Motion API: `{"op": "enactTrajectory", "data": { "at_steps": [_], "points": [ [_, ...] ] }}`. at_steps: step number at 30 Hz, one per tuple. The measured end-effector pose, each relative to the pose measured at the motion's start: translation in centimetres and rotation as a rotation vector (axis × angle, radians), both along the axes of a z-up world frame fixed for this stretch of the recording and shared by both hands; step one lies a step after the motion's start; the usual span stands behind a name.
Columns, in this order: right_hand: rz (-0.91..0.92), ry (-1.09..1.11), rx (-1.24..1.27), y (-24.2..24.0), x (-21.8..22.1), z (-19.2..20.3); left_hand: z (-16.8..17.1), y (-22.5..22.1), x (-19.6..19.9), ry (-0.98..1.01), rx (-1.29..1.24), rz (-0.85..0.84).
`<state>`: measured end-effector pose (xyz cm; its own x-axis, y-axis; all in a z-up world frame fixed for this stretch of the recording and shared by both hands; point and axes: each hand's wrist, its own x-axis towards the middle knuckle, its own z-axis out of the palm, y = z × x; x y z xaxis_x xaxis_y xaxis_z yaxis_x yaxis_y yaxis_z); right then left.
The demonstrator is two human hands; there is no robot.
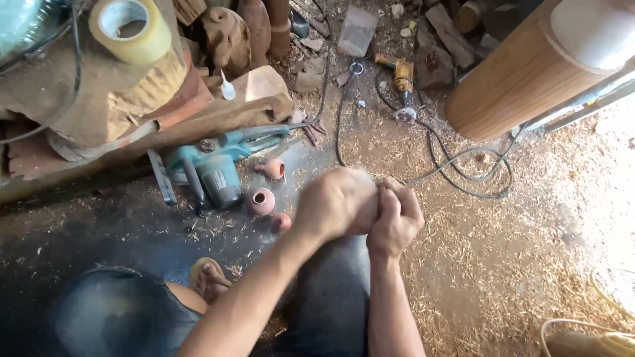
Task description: Applying a liquid finish and hand-sanding a small wooden pot to smooth its surface
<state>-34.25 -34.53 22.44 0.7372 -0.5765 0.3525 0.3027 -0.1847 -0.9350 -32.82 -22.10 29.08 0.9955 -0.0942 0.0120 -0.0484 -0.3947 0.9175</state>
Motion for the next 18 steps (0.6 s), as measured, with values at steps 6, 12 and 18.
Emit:
{"op": "enactTrajectory", "data": {
  "at_steps": [6,12,18],
  "points": [
    [0.046,-0.035,-0.035,0.2,-0.7,1.2,0.6,3.1,2.7,-0.577,-0.149,0.225],
    [0.050,-0.073,-0.094,0.9,-0.9,0.9,-4.5,2.3,-0.6,-0.669,-0.187,0.161],
    [0.055,-0.131,-0.161,0.8,-1.5,-0.2,-1.2,5.2,-5.5,-0.627,0.023,-0.029]
  ]
}}
